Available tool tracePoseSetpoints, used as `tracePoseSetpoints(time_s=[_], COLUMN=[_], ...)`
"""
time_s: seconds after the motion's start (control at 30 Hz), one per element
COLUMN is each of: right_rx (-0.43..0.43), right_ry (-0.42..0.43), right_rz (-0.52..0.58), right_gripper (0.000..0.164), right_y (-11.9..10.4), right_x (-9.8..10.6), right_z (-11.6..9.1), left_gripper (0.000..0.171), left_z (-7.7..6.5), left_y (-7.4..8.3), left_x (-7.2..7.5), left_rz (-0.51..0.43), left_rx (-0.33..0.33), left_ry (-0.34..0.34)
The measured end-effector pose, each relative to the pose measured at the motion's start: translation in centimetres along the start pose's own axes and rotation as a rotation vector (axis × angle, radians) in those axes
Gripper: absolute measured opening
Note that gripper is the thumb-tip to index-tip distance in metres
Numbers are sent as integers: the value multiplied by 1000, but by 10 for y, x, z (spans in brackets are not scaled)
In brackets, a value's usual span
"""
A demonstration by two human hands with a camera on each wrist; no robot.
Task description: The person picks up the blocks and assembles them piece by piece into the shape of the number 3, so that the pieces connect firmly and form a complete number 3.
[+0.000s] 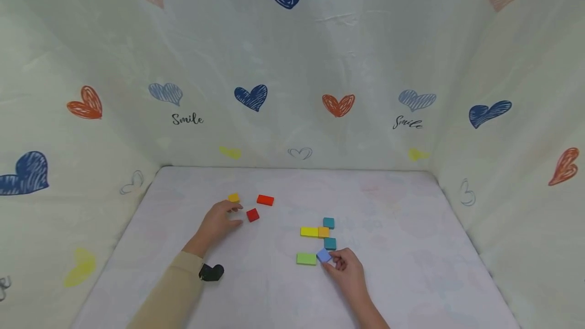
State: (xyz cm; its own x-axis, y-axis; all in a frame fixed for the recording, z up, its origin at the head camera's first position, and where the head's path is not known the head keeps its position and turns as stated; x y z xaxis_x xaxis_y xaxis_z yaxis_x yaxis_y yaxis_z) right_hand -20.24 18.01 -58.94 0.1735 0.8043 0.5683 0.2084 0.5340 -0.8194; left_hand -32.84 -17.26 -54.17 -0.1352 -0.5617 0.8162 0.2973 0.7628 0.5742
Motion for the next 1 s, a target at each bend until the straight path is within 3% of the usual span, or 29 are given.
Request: tracePoseSetpoints(time_s=[0.2,0.5,0.83,1.0], right_rx=[-10,-17,-3,-7], right_ry=[-6,-22,-3,-9], right_rz=[2,15,8,10], right_gripper=[26,25,25,25], right_y=[0,-1,-2,-1], right_x=[1,2,2,1], right_z=[1,1,0,0], left_gripper=[36,34,38,40], left_z=[-6,-6,5,9], left_y=[-15,-21,-7,-3], left_x=[2,-2,-17,-22], left_rz=[28,55,49,102], left_rx=[26,17,-16,12], left_ry=[3,2,11,28])
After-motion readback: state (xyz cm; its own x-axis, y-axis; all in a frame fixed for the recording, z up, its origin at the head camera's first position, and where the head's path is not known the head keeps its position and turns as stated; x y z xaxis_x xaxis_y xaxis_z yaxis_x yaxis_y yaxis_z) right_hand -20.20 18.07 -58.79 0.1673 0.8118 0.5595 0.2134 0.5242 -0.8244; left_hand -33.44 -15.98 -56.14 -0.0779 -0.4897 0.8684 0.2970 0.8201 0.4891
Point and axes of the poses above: each hand's wrist, its own z-axis towards the middle knuckle, its own x-axis out of the back of the hand, y = z × x, the point moved 10 cm from there along z, towards the middle knuckle, and after that the axes turned 9 degrees about -x, right-handed, at the moved point
